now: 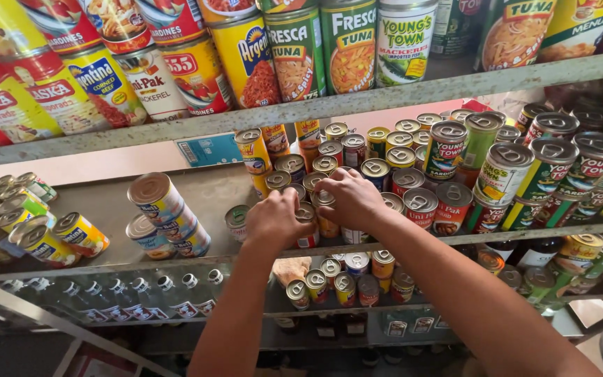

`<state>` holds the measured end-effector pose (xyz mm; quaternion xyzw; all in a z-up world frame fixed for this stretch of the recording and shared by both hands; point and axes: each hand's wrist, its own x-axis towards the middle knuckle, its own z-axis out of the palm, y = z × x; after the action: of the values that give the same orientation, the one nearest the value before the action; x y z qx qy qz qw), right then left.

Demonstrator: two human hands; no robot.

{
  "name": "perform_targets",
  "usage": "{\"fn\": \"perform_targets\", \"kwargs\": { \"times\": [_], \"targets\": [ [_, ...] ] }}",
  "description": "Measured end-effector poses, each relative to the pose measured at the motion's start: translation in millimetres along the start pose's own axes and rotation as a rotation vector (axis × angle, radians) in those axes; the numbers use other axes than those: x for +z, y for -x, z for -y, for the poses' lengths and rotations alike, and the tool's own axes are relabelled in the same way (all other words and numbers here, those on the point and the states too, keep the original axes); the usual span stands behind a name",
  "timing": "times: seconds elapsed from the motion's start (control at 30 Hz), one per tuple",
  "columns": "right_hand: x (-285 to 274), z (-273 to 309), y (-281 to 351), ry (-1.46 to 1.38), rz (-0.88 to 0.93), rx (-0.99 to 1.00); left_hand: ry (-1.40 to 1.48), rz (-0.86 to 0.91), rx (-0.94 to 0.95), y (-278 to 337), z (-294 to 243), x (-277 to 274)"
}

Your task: Shelving and organizing various canned food items on retail shelves.

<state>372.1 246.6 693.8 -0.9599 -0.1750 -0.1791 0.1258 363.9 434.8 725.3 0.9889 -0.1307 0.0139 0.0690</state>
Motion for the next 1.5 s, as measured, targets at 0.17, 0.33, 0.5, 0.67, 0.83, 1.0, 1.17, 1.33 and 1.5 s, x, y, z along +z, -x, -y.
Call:
{"fn": "perform_targets", "kwargs": {
  "times": [0.17,0.33,0.5,0.67,0.83,1.0,1.17,1.33,1.5],
  "targets": [
    [2,-4,0,-0.032,0.038,0.022,0.045,0.071,-0.019,-3,6,3],
    [3,-9,-2,-0.180,0.061,0.035,0.114,0.054,0.064,-10,27,6],
    [15,-20,-4,-0.353,0.039,-0.085,0.126,0.056,0.106,-6,30,-1],
    [9,-17,-4,-0.386,0.041,-0.103,0.108,0.057,0.069,-2,27,-12],
    [10,-22,-8,-0.382,0.040,-0.154,0.271,-0.005,0.117,-10,49,-13],
    [11,-18,-6,-0.344,0.108,-0.096,0.674,-0.065,0.350,-22,69,-5],
    [8,-7,-4,-0.312,0.038,-0.051,0.656,-0.031,0.296,-10,52,-8],
    [10,-5,-6,-0.316,-0.005,-0.037,0.355,-0.074,0.262,-14,52,17],
    [16,-6,-4,-0.358,-0.027,-0.070,0.544,-0.231,0.436,-17,62,33]
  ]
}}
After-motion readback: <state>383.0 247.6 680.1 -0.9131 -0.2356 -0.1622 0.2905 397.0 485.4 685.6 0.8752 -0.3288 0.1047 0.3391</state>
